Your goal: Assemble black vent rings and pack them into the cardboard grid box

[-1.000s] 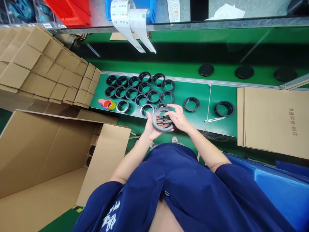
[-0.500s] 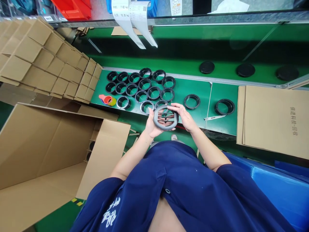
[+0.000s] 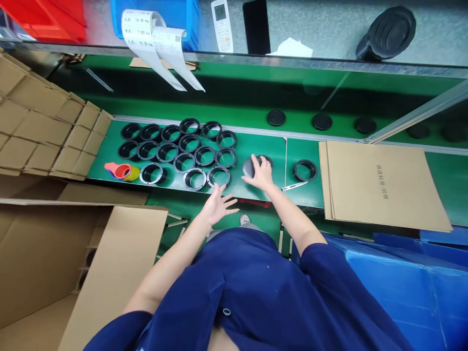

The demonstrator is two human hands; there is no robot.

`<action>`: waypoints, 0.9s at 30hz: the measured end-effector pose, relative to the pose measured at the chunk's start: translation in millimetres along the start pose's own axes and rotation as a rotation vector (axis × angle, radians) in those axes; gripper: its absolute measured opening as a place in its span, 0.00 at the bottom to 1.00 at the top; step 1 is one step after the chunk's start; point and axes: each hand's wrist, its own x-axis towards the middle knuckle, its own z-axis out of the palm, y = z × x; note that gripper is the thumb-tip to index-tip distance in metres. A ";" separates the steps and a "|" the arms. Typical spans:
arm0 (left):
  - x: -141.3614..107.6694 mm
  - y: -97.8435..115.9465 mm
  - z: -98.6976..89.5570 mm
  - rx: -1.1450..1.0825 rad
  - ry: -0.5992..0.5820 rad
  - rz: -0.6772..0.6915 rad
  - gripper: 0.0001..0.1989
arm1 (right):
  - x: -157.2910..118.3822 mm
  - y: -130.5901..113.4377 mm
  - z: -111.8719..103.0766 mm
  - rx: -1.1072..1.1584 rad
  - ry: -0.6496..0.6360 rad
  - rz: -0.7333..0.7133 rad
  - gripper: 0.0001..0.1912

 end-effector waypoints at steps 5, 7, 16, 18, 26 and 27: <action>-5.9 0.8 -35.1 0.028 0.057 0.011 0.38 | 46.2 49.7 14.9 -0.175 -0.068 0.168 0.57; -9.7 -1.7 -51.6 0.007 0.121 0.008 0.36 | 51.9 54.2 18.5 -0.212 -0.135 0.178 0.58; -25.7 -10.2 -121.6 -0.118 0.386 -0.032 0.32 | 63.6 41.7 19.1 -0.166 0.140 0.025 0.40; -28.5 -8.7 -127.8 -0.122 0.446 -0.034 0.31 | 65.8 46.7 30.0 -0.095 0.039 0.013 0.39; -43.8 -29.3 -159.5 -0.280 0.629 -0.080 0.47 | 239.1 119.5 -35.5 0.852 0.431 0.704 0.17; -46.4 -35.9 -167.6 -0.295 0.648 -0.110 0.50 | 262.5 127.0 -45.0 0.902 0.423 0.759 0.14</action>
